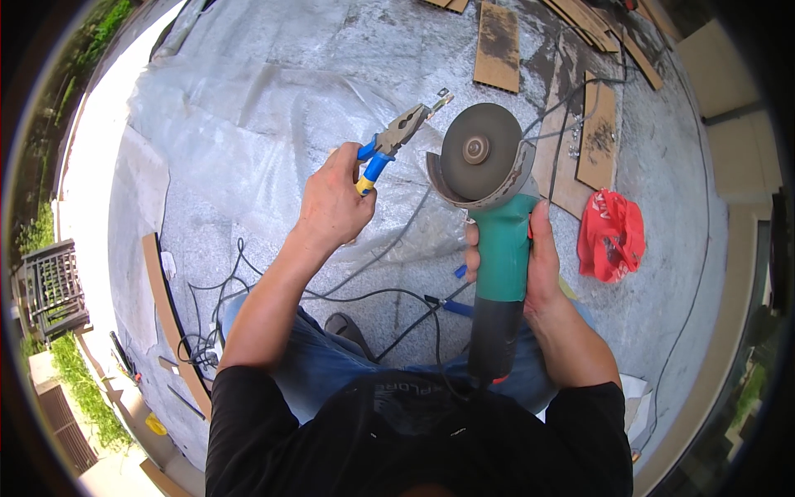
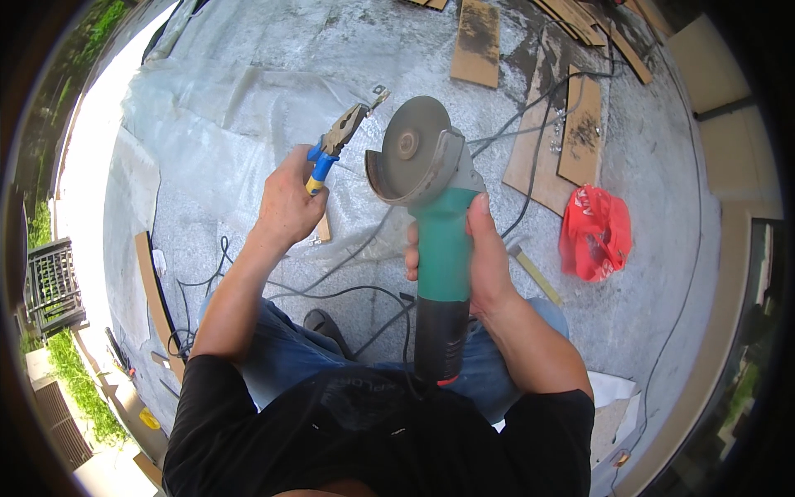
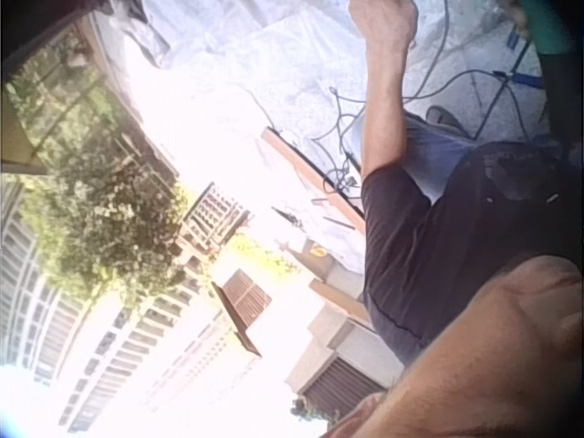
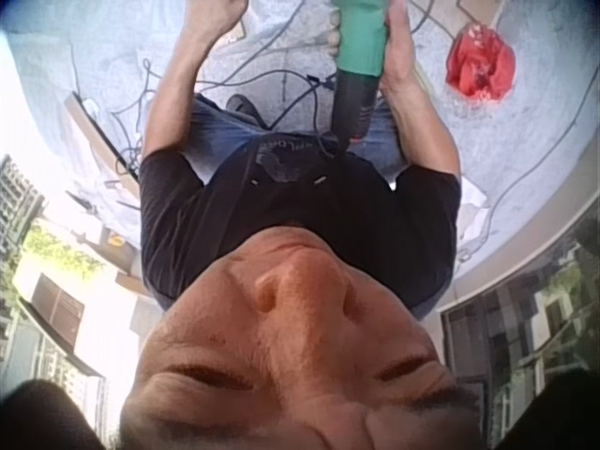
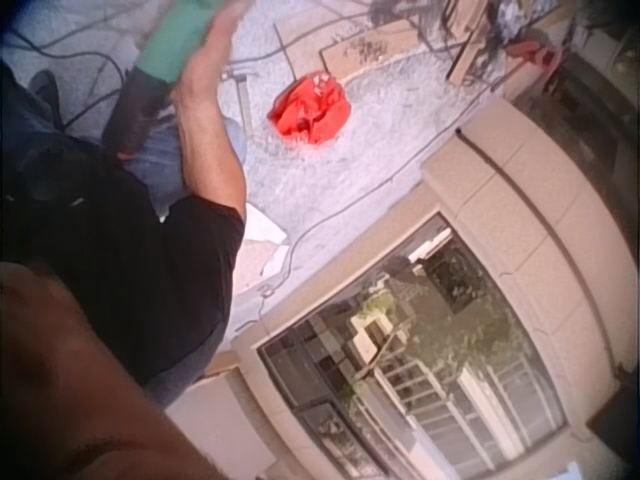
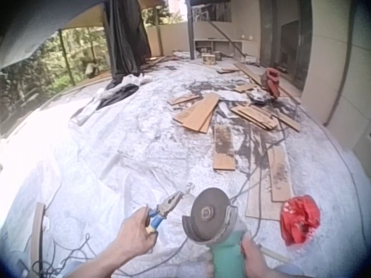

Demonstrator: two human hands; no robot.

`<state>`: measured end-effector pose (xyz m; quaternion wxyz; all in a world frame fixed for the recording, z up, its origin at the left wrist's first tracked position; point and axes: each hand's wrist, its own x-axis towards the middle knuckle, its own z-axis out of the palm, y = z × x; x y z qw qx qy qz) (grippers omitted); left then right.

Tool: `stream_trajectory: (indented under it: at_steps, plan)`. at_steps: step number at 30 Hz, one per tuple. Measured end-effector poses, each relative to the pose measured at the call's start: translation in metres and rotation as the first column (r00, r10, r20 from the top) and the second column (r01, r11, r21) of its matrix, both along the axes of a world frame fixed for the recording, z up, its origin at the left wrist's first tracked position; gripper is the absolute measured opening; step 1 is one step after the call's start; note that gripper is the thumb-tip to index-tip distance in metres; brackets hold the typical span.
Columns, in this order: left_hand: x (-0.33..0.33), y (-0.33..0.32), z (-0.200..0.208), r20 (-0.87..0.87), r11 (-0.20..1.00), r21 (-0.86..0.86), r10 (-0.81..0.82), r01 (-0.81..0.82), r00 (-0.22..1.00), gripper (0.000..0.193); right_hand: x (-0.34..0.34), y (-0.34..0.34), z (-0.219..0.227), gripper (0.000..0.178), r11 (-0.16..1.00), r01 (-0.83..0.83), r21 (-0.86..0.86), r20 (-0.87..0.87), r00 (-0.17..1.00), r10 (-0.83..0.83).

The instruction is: The person cuts a metal piece using an angle grinder and pliers, then fits composite boards onto a concrete structure and chips a concrete corner using a hammer.

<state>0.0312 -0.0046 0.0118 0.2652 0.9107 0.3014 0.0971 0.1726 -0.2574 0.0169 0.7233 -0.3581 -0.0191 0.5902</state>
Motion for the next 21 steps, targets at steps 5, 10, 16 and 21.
stream_trajectory:
  at_steps: [5,10,16,21]
  plan:
    - [-0.01,0.015,0.015,0.053,0.963,0.271,-0.03,0.015,0.998,0.046,0.007,-0.005,-0.002,0.082,0.997,0.082,0.009,0.09,0.993,-0.082]
    - [-0.015,0.019,0.022,0.012,0.931,0.363,-0.044,0.037,0.999,0.046,0.008,-0.005,-0.007,0.082,0.999,0.037,-0.005,0.164,0.986,-0.036]
    - [-0.019,0.019,0.023,-0.028,0.914,0.401,-0.062,0.068,0.998,0.045,0.003,0.0,0.0,0.082,0.999,0.036,-0.015,0.264,0.964,-0.031]
    - [-0.018,0.018,0.022,-0.048,0.906,0.415,-0.073,0.086,0.996,0.044,0.003,0.0,-0.001,0.082,0.999,0.041,-0.029,0.286,0.958,-0.031]
